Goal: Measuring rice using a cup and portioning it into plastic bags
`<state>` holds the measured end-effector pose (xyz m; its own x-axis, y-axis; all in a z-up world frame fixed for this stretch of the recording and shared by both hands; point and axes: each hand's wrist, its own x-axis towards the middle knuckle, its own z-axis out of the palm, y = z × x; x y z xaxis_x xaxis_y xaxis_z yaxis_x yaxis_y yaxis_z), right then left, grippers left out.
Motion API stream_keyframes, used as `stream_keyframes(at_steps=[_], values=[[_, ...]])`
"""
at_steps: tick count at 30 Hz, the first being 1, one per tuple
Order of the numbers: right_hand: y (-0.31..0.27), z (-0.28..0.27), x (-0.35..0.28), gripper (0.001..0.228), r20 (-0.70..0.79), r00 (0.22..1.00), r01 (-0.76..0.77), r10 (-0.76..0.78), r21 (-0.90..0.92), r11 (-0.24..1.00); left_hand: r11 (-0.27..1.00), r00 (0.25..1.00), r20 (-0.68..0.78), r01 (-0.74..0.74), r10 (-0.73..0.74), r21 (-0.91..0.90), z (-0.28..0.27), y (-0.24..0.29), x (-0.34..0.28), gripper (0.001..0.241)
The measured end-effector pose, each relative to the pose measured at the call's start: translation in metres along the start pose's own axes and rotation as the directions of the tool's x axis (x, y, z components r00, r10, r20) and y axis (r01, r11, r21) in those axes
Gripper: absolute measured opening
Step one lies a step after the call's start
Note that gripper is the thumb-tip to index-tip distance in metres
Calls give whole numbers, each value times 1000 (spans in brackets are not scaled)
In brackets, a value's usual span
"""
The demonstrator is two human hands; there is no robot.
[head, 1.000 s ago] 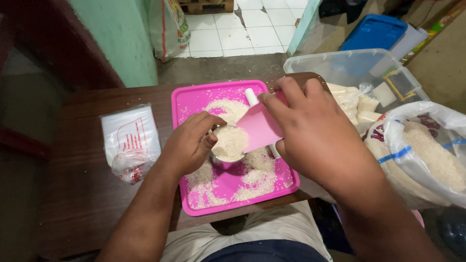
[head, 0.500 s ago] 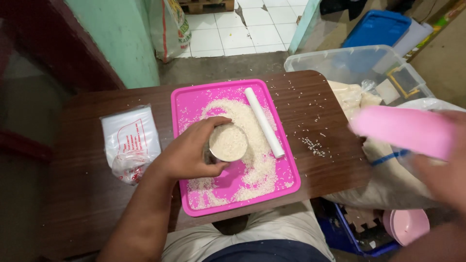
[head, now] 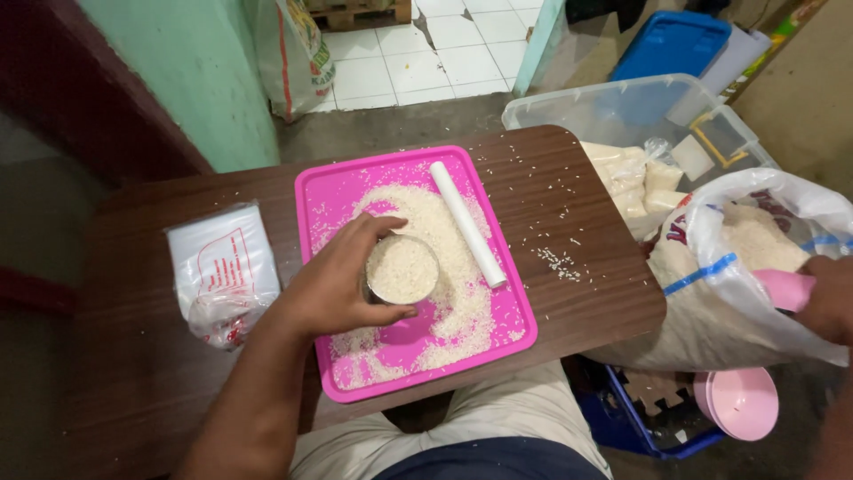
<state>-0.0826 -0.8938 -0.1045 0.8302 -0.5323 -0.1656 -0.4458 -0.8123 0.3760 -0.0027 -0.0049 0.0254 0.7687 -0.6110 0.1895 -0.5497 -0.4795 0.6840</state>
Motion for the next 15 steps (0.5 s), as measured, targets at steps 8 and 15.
stream_keyframes(at_steps=[8,15], values=[[-97,-115,-109,77,213,975,-78,58,90,993,997,999,34,3,-6,80,11,-17,3,117],[-128,-184,-183,78,170,981,-174,97,532,829,994,998,18,60,-62,88,11,-12,2,111]])
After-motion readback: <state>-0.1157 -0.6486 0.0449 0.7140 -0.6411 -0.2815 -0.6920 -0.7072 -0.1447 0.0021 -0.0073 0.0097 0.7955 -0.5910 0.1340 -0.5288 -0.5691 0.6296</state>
